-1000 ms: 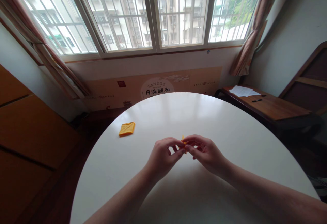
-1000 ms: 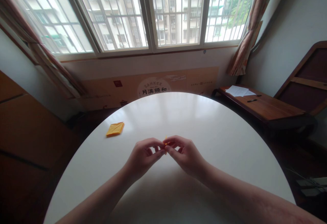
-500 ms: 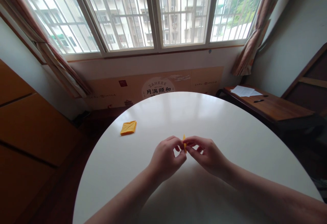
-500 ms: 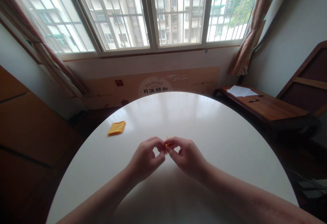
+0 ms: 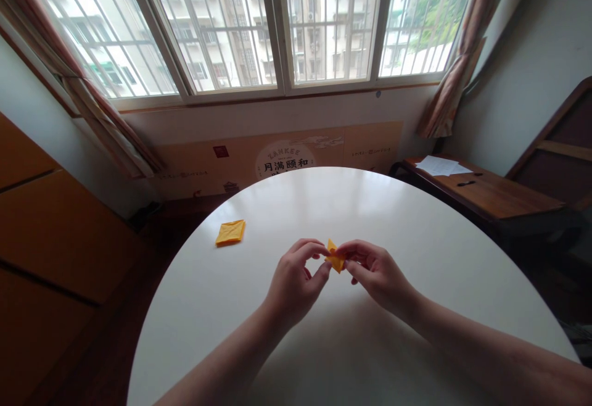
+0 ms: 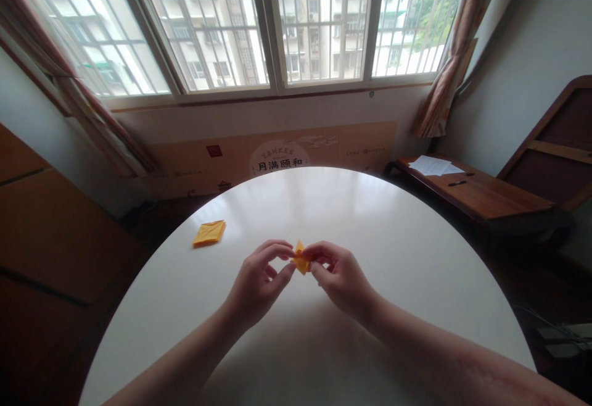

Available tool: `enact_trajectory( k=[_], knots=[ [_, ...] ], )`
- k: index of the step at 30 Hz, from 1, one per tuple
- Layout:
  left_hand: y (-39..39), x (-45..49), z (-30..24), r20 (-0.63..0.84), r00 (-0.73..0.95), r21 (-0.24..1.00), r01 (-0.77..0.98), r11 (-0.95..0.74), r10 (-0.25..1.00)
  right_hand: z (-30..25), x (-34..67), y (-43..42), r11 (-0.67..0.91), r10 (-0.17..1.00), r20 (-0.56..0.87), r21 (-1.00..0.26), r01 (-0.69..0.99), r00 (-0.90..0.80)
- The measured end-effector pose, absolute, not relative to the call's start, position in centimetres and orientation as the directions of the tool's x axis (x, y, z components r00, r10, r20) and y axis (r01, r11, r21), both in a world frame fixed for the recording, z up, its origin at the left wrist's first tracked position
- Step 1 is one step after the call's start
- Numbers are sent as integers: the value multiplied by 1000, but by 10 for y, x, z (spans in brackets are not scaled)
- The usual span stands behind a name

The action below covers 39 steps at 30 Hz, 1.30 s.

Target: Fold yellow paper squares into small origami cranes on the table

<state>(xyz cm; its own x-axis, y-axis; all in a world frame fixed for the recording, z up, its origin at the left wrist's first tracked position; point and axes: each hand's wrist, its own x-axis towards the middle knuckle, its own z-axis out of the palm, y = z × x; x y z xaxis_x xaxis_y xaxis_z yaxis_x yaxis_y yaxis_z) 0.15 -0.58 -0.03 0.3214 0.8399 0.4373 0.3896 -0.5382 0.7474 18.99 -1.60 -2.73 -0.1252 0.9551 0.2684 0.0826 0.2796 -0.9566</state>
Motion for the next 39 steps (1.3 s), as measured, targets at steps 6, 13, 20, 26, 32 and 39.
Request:
enact_trajectory(
  k=[6, 13, 20, 26, 32, 39],
  knots=[
    [-3, 3, -5, 213, 380, 942, 164, -292, 900, -24, 190, -17, 245, 959, 244, -969, -9, -142],
    [-5, 5, -2, 219, 359, 948, 141, -284, 907, -22, 189, -18, 250, 955, 251, -968, -23, -159],
    [-5, 5, -5, 256, 362, 933, 150, -327, 896, -24, 190, -17, 254, 951, 257, -966, -40, -175],
    [-6, 5, -6, 282, 366, 921, 156, -357, 887, -25, 191, -17, 255, 948, 262, -965, -61, -183],
    [-6, 8, -7, 293, 349, 920, 150, -361, 890, -26, 190, -16, 259, 945, 268, -963, -69, -187],
    [-6, 10, -9, 282, 292, 917, 198, -346, 914, -28, 188, -17, 316, 930, 313, -949, -16, -190]
  ],
)
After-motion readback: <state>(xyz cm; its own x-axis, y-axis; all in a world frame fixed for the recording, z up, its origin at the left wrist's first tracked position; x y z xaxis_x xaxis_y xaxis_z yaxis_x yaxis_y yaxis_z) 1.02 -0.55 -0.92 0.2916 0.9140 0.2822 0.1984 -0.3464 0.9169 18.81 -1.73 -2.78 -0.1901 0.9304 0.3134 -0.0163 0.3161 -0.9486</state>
